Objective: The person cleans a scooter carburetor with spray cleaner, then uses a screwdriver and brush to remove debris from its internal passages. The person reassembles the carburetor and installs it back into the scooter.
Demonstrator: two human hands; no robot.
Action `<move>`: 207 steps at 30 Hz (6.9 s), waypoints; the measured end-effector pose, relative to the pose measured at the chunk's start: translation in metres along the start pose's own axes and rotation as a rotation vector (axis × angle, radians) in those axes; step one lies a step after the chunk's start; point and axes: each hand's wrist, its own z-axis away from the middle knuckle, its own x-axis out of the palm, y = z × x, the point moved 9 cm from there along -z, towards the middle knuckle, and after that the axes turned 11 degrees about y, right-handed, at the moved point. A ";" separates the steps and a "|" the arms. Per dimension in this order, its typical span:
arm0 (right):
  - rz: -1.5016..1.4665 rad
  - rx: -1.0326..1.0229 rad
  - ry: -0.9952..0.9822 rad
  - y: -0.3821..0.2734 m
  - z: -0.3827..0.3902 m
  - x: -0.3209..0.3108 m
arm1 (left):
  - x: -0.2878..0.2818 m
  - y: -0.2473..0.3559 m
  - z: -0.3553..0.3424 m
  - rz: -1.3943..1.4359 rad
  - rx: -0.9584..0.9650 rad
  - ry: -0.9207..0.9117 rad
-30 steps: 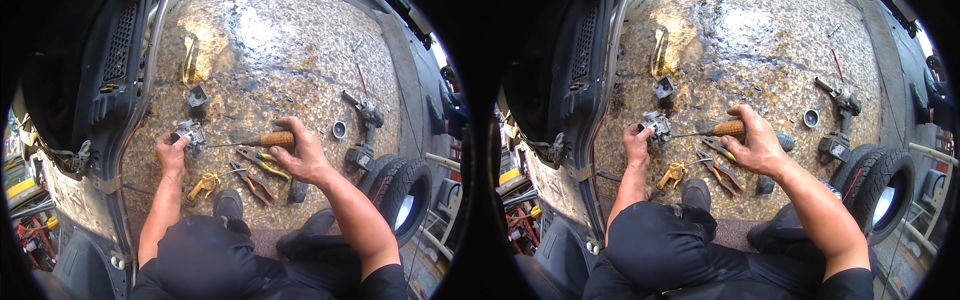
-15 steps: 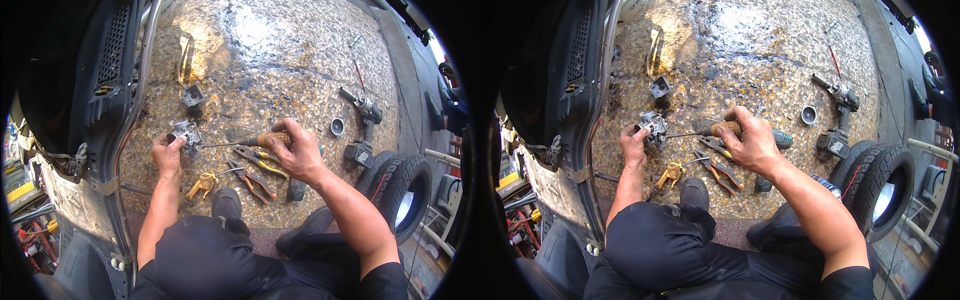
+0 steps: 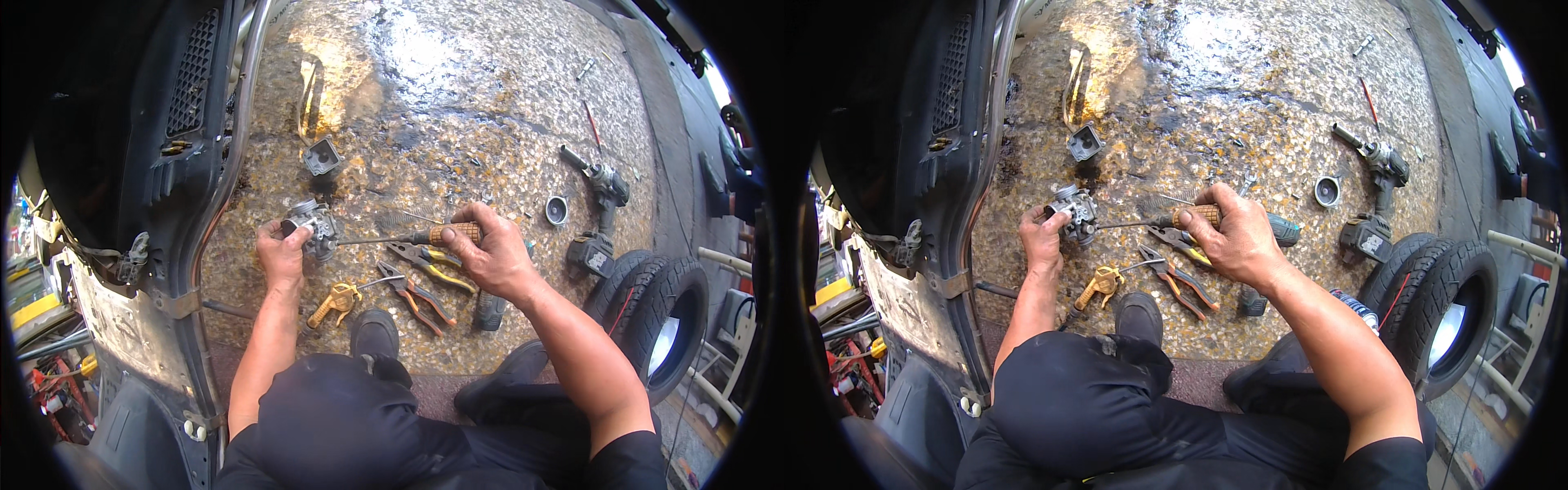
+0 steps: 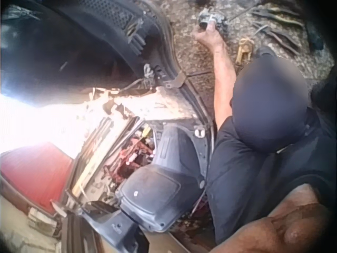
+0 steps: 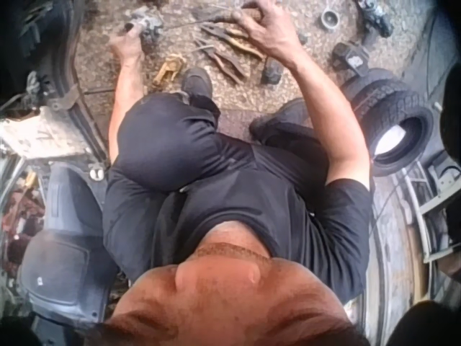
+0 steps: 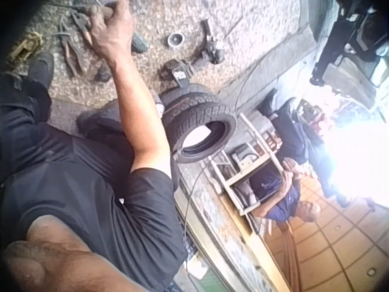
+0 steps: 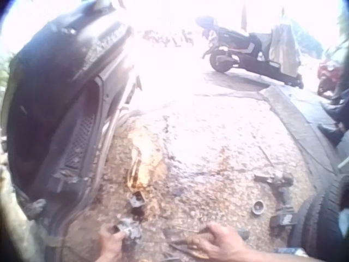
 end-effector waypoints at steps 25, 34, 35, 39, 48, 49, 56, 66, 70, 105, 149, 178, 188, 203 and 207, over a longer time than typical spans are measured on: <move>0.292 -0.152 -0.334 -0.034 -0.036 0.026 | 0.053 0.022 0.067 -1.023 0.321 -0.640; 0.017 -0.836 -0.067 -0.310 -0.089 0.071 | 0.048 0.028 0.068 -1.056 0.377 -0.668; 0.074 -0.851 -0.070 -0.322 -0.094 0.079 | 0.048 0.030 0.068 -1.037 0.387 -0.674; 0.147 -0.893 -0.086 -0.347 -0.101 0.105 | 0.047 0.030 0.070 -1.034 0.389 -0.698; 0.364 -0.764 -0.186 -0.357 -0.114 0.132 | 0.037 0.059 0.066 -0.846 0.625 -0.456; 0.382 -0.721 -0.188 -0.355 -0.116 0.131 | 0.034 0.065 0.066 -0.788 0.638 -0.423; 0.399 -0.620 -0.213 -0.354 -0.121 0.133 | 0.027 0.098 0.067 -0.454 0.545 -0.414; 0.444 -0.844 -0.119 -0.359 -0.099 0.130 | 0.015 0.129 0.061 -0.181 0.413 -0.454; 0.353 -0.963 -0.009 -0.369 -0.085 0.112 | 0.010 0.139 0.059 0.022 0.269 -0.468; -0.810 0.193 -0.379 -0.102 -0.031 0.073 | 0.053 0.195 0.104 -0.104 0.821 -0.382; -0.278 -0.582 0.203 -0.097 -0.018 0.009 | 0.071 0.101 0.070 0.225 -0.206 -0.625; -0.382 -0.310 0.161 -0.072 -0.002 0.039 | 0.051 0.028 0.056 0.595 -0.583 -0.638; -0.322 -0.393 0.213 -0.086 -0.002 0.036 | 0.060 0.042 0.064 0.524 -0.492 -0.688; -0.339 -0.371 0.226 -0.067 0.004 0.042 | 0.070 0.068 0.075 0.454 -0.327 -0.771; -0.365 -0.243 0.174 -0.056 0.001 0.051 | 0.068 0.067 0.072 0.427 -0.281 -0.731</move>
